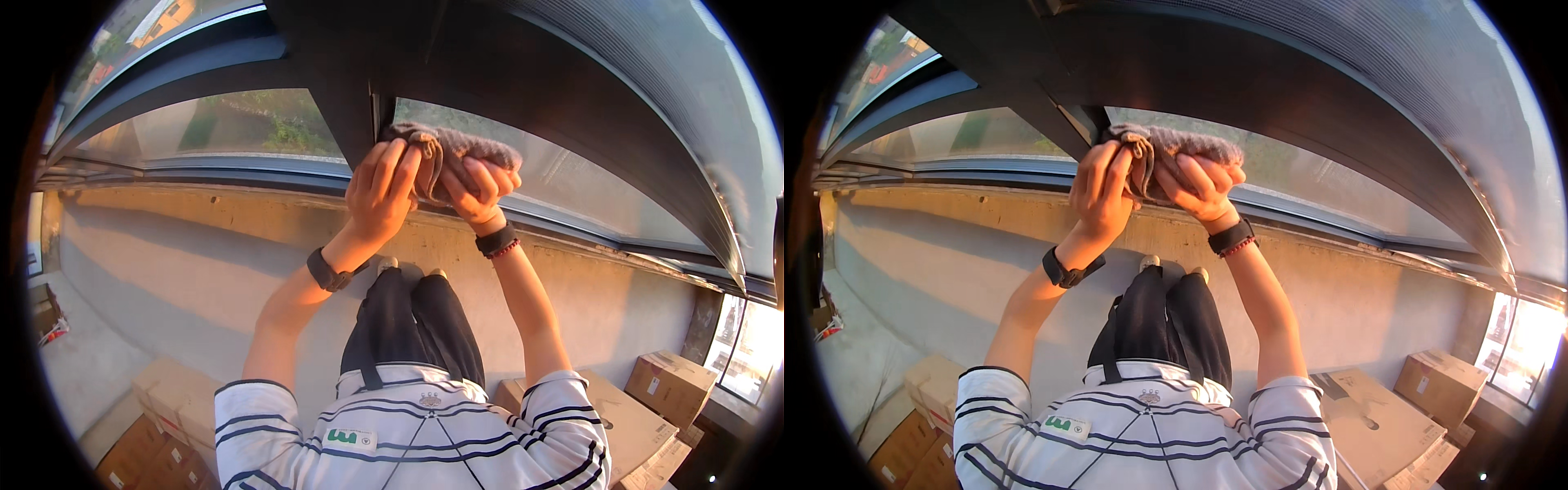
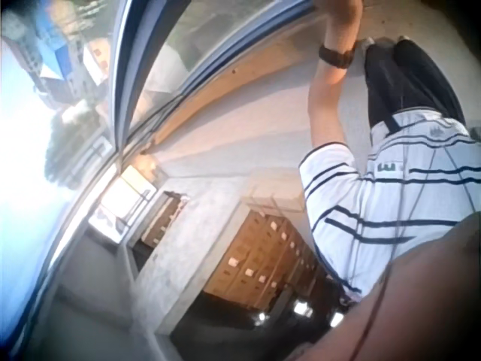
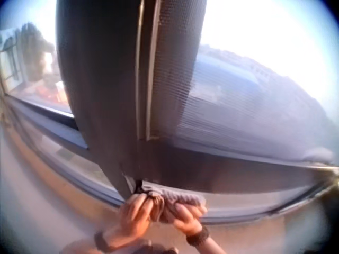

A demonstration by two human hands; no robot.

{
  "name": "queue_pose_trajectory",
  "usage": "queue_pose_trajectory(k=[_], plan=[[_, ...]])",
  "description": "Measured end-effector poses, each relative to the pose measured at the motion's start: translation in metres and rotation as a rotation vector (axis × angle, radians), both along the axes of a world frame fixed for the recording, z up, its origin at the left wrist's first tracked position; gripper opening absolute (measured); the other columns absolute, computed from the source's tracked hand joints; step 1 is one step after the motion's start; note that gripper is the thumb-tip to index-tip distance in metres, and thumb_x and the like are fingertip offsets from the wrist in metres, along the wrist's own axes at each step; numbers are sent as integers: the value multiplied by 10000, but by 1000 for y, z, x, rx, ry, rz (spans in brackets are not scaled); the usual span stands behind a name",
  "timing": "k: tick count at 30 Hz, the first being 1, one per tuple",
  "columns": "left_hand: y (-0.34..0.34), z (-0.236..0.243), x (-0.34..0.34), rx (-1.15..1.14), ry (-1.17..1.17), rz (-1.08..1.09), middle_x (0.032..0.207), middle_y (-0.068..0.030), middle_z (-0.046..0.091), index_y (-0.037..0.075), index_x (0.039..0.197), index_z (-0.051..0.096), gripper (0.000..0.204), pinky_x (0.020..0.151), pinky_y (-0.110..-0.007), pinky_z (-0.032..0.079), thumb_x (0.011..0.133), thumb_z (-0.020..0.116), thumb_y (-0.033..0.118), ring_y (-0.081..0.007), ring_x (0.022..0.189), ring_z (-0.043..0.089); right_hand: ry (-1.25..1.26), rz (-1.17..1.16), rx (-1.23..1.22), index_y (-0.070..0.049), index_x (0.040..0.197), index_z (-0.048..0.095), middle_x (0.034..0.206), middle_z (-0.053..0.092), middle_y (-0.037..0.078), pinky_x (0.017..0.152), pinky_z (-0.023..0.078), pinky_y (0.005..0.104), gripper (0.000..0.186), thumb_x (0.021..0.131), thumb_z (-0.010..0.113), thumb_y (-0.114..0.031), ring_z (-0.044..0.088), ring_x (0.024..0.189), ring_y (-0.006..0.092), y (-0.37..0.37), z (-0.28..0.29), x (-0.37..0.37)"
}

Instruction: The person wipes the upper frame of a glass balcony window with a brown cloth, moving across different sections of the black metal frame.

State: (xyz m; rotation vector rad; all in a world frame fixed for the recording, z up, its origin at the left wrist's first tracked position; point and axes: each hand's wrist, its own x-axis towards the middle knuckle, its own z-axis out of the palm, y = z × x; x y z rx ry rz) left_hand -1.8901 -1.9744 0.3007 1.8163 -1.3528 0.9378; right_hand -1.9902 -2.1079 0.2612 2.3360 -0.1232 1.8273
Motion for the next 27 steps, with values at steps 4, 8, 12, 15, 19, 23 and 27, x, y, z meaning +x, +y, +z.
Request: queue_pose_trajectory(k=[4,8,12,15,19,23,27], plan=[[3,-76,-2,267,-76,20,1100,-43,574,91,1100,613,324,814,-318,423,788,562,162,-192,1000,554,212,40,56,-334,972,630,1084,560,-81,857,317,330,327,668,659,-216,532,958,109,3,-101,-17],[-2,-196,8,613,-225,56,1037,-43,557,93,1053,573,263,812,-308,412,816,539,203,-175,957,528,505,99,17,-275,1018,609,1139,560,-78,843,363,305,301,726,619,-201,525,1036,96,3,-201,-27],[-5,-306,15,666,-428,48,961,-40,538,77,993,546,221,789,-295,405,820,515,210,-167,907,517,701,142,-5,-245,966,609,1189,544,-59,857,413,317,258,717,618,-175,514,1079,114,0,-270,-31],[-9,-307,17,720,-243,8,918,-41,527,86,953,542,174,774,-303,417,818,517,192,-170,888,533,732,131,61,-221,932,613,1179,544,-19,870,418,345,234,704,608,-164,518,1061,154,3,-265,-29],[-16,-226,10,614,-122,-146,853,-19,510,116,918,530,145,763,-303,396,782,548,165,-171,822,514,742,172,229,-159,970,627,1117,571,30,813,444,354,287,684,615,-141,545,967,213,-9,-199,-46],[-36,-93,-24,342,-41,-224,1017,5,582,124,1053,587,306,813,-320,378,748,591,146,-170,943,542,589,144,129,-146,1053,646,1098,577,37,808,442,350,354,699,622,-152,568,974,197,-38,-61,-90],[-51,8,-46,74,-78,-269,1046,40,597,156,1040,644,290,813,-318,342,751,626,166,-151,904,535,346,-95,-19,-200,1092,683,1127,582,-2,770,412,321,417,680,637,-159,572,950,161,-51,41,-116]])
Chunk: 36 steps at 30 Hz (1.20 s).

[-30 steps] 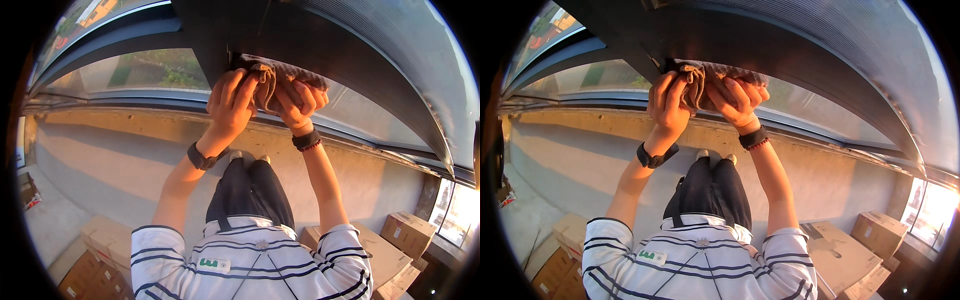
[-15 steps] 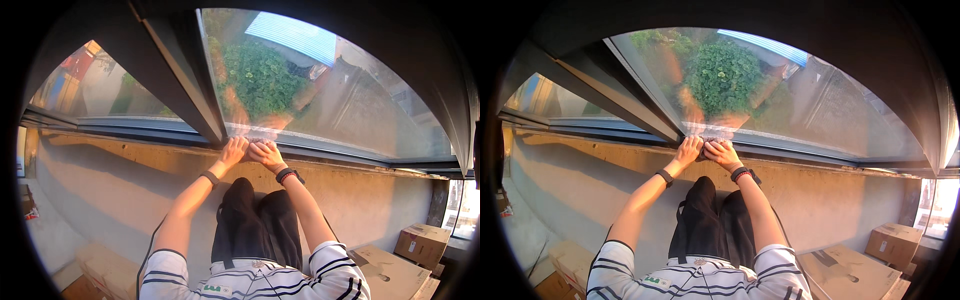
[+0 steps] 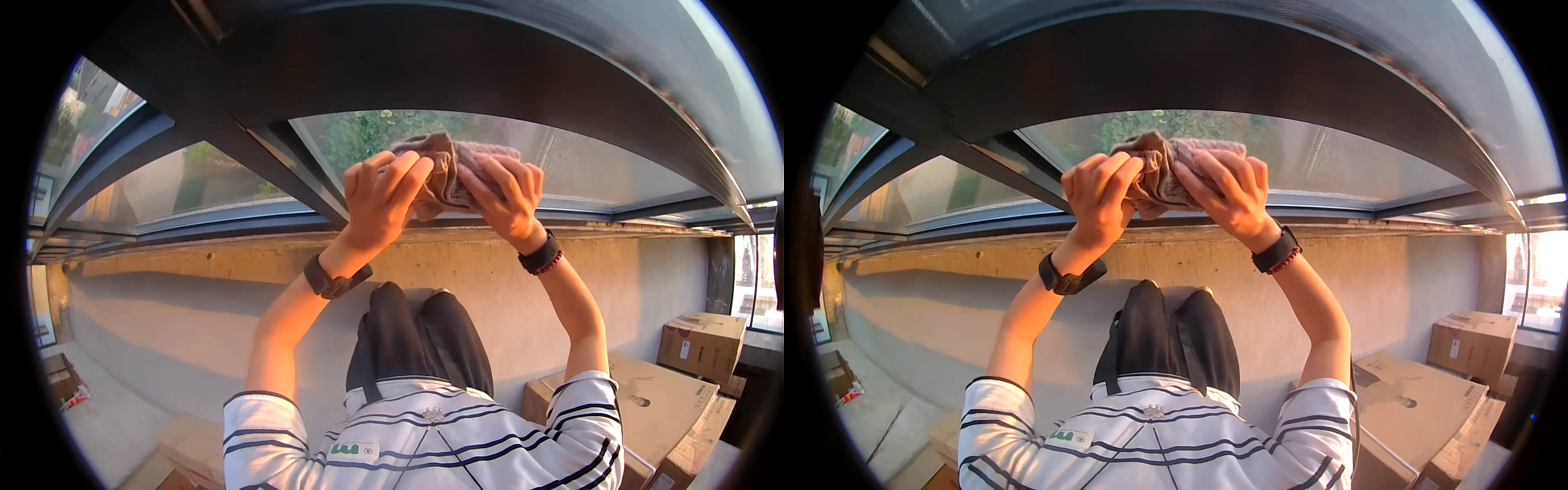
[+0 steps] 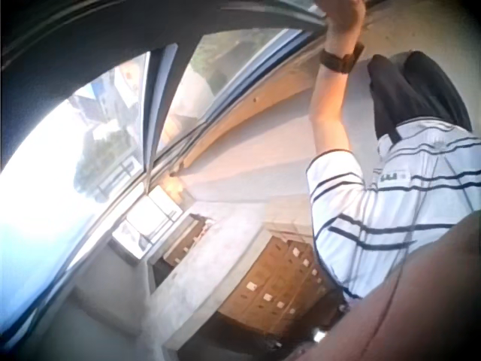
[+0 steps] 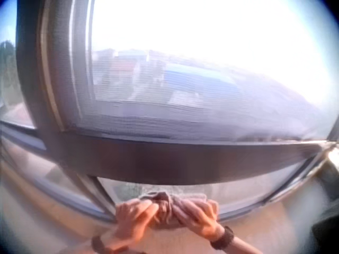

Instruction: The person wipes the upper frame of a glass balcony window with a brown cloth, moving across different sections of the black metal frame.

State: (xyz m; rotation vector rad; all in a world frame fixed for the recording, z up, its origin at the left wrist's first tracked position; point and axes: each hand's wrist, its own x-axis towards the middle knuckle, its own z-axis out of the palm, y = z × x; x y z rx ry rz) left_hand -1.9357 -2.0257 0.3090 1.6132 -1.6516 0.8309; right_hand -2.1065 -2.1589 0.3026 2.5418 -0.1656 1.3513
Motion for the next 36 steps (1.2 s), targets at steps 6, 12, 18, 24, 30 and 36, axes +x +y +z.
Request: queue_pose_trajectory(k=[6,12,18,24,30,36], plan=[[-24,45,-7,-310,-28,-2,1003,75,610,194,966,669,218,768,-300,295,748,675,200,-121,871,506,-301,-217,51,-237,1007,713,1121,601,16,815,413,354,366,646,739,-178,564,968,210,5,43,0],[-21,-13,15,-166,-4,-258,942,-46,599,77,924,650,237,722,-361,422,694,705,88,-234,809,552,-427,-65,-10,-308,970,654,1188,548,20,877,402,435,398,620,767,-154,499,1042,240,-13,-15,15],[-25,-133,19,206,-36,-329,799,-70,508,62,821,581,134,605,-376,442,689,605,72,-260,701,536,-183,-74,76,-338,1021,623,1174,525,-67,910,391,385,397,663,664,-169,491,1045,123,-6,-154,-5],[-32,-291,-16,748,11,-86,829,-38,521,117,903,545,202,609,-348,503,714,601,75,-235,757,584,244,-67,345,-213,994,573,1188,528,-22,942,402,389,254,742,599,-200,496,1101,174,-5,-327,-32],[-51,-262,-47,665,141,-66,791,-38,539,114,850,535,211,604,-368,492,696,599,-15,-252,762,596,271,-48,422,-169,902,608,1095,553,15,806,440,359,180,723,613,-148,523,965,194,-22,-314,-46],[-66,-111,-79,241,74,-90,829,-61,613,91,834,580,237,635,-350,500,646,678,-16,-262,748,614,-58,19,312,-191,1083,660,1106,584,0,806,435,325,380,704,629,-173,561,980,175,-53,-169,-83]])
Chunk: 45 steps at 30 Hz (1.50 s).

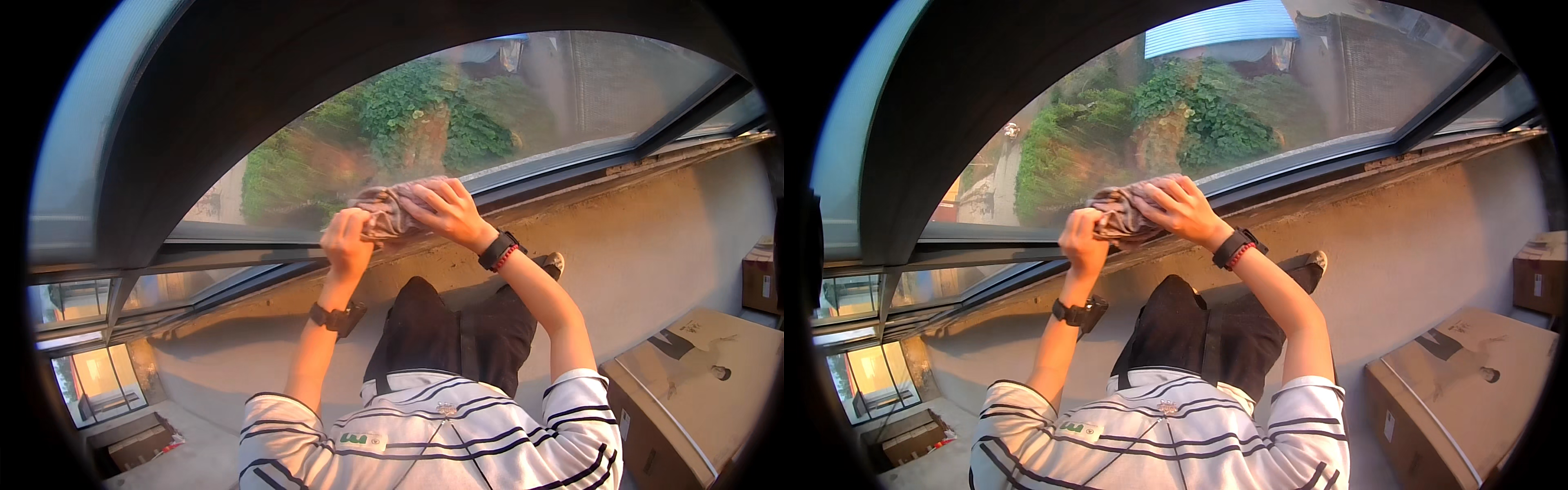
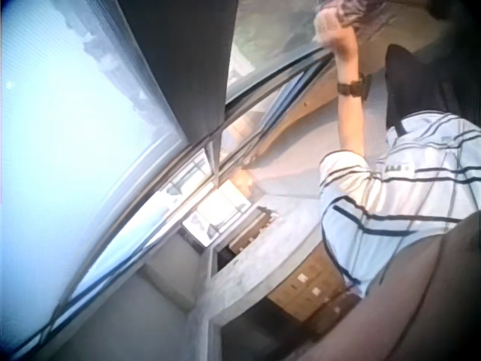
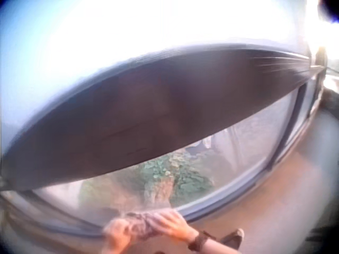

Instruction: The person wipes the upper frame of a glass balcony window with a brown cloth, moving across different sections of the black metal frame.

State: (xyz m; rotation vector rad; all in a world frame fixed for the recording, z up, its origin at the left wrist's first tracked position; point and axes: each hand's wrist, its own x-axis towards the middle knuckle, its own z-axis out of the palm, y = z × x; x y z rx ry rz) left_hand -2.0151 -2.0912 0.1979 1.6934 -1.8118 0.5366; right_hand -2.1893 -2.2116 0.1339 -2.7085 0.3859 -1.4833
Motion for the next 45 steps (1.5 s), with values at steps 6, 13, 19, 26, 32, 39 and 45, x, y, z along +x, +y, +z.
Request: queue_pose_trajectory(k=[6,13,19,26,32,39,45], plan=[[-26,124,-24,-638,-54,93,956,-104,576,35,982,536,384,685,-303,490,738,803,161,-225,838,602,-602,-291,-280,-303,1024,706,1140,612,-23,798,382,309,310,719,690,-251,569,968,142,-26,169,8],[-43,96,-27,-593,141,23,996,-101,549,33,1119,477,606,714,-323,451,682,837,249,-217,829,534,-667,-30,-296,-324,901,688,1105,616,-63,896,437,420,218,729,669,-191,585,984,115,-56,152,4],[-49,-18,-19,-322,108,-173,749,-87,492,9,1058,522,392,550,-335,386,719,718,30,-230,639,467,-501,-30,-97,-257,827,660,1077,607,-48,922,437,464,169,681,653,-172,573,987,146,-50,41,-24],[-67,-182,-70,422,-26,-36,904,-77,561,88,1057,507,307,614,-349,521,769,580,9,-278,794,613,9,-161,216,-187,772,603,1118,571,13,976,372,449,96,682,626,-160,521,1063,198,-39,-147,-74],[-87,-196,-113,474,104,10,885,-80,560,70,996,531,280,657,-366,520,739,591,-24,-300,841,603,141,-180,296,-166,789,614,1092,573,43,957,411,435,75,714,608,-159,534,1060,226,-58,-191,-100],[-89,-73,-116,178,278,-39,840,-115,577,42,968,568,278,633,-348,490,720,636,-63,-310,772,606,-104,-117,240,-132,895,659,1080,579,38,930,403,440,196,705,613,-144,543,1030,221,-69,-39,-115],[-109,101,-135,-315,-69,-85,879,-88,610,30,1044,642,410,673,-307,489,656,772,19,-226,756,589,-337,-249,-121,-272,1072,697,1129,596,0,897,371,358,355,733,652,-178,556,1021,167,-101,109,-131]])
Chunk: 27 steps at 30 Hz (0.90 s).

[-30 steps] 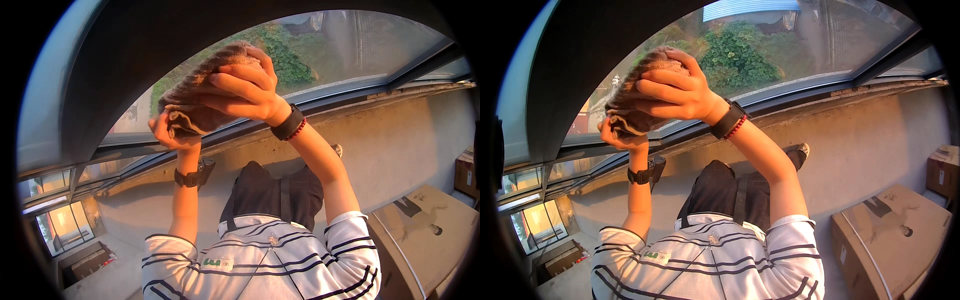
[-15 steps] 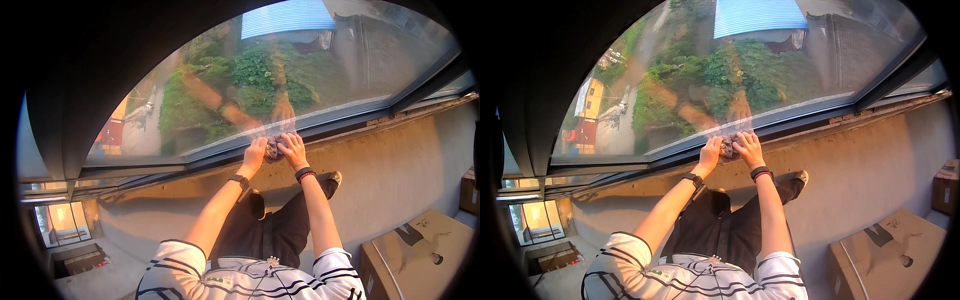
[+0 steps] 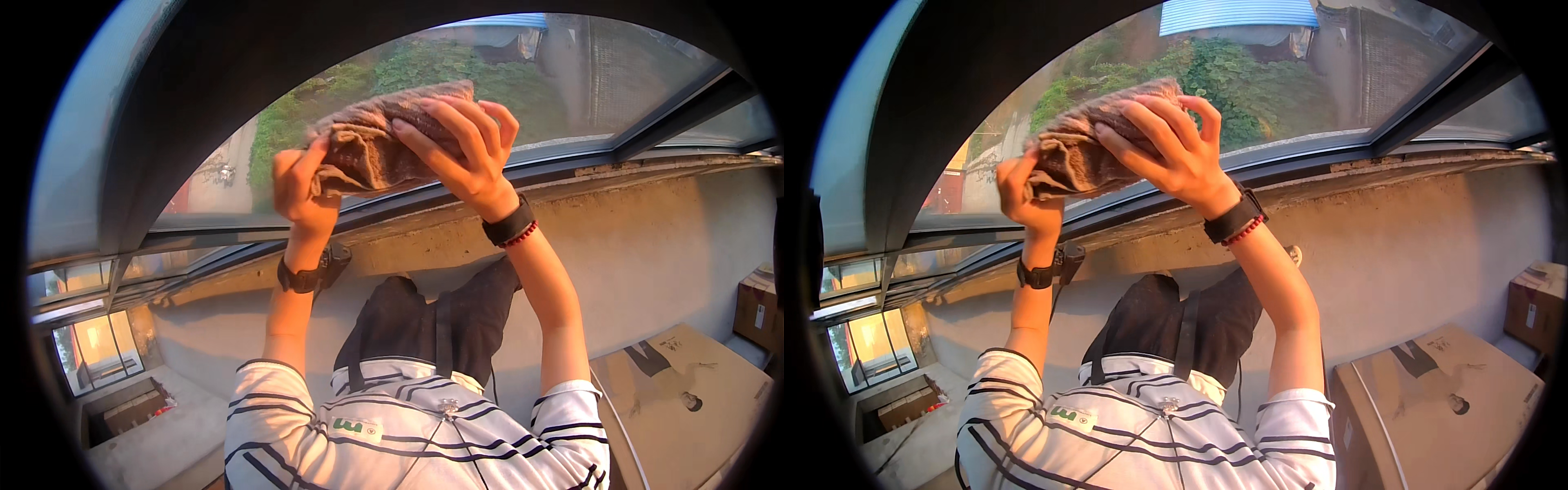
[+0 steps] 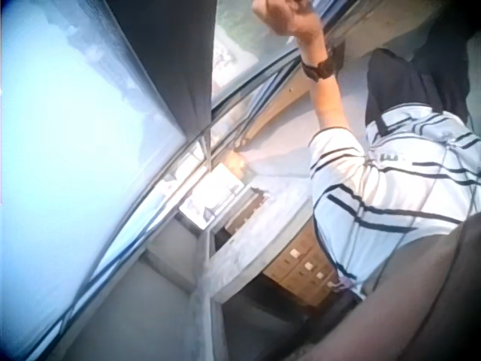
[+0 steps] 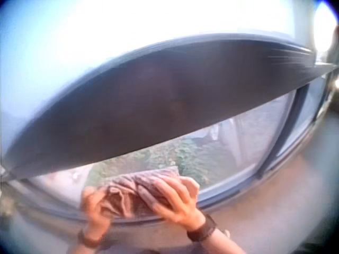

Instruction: The person wipes the upper frame of a glass balcony window with a brown cloth, moving across different sections of the black metal frame.

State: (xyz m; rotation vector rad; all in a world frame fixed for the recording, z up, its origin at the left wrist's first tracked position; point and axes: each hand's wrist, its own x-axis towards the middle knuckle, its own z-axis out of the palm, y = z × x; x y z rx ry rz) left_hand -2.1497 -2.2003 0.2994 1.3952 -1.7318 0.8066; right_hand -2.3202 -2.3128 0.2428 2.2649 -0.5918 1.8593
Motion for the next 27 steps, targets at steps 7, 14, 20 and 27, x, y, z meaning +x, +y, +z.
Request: queue_pose_trajectory(k=[7,14,20,27], plan=[[-21,-2,26,-339,-24,-156,962,-84,486,37,1076,614,505,714,-354,471,740,795,368,-253,815,547,-318,-53,-114,-397,996,652,1129,611,-34,914,382,420,291,757,689,-234,585,962,128,-24,39,16],[-12,-100,20,130,6,-180,703,-44,455,59,987,618,320,500,-329,382,721,755,171,-232,581,487,-216,70,-45,-397,1032,574,1162,520,-79,955,424,469,353,760,706,-215,522,1019,121,-32,-91,12],[-33,-244,-3,379,-94,-275,726,-38,467,91,956,537,294,467,-319,411,700,679,54,-215,604,513,104,93,136,-323,1038,587,1161,522,-36,996,427,479,352,731,652,-162,505,1055,148,-30,-250,-34],[-44,-324,-63,721,-42,116,804,-28,493,124,845,480,178,512,-305,490,739,622,106,-207,743,566,375,130,398,-183,1023,608,1149,535,63,926,463,413,308,719,613,-134,515,1064,237,-31,-331,-64]])
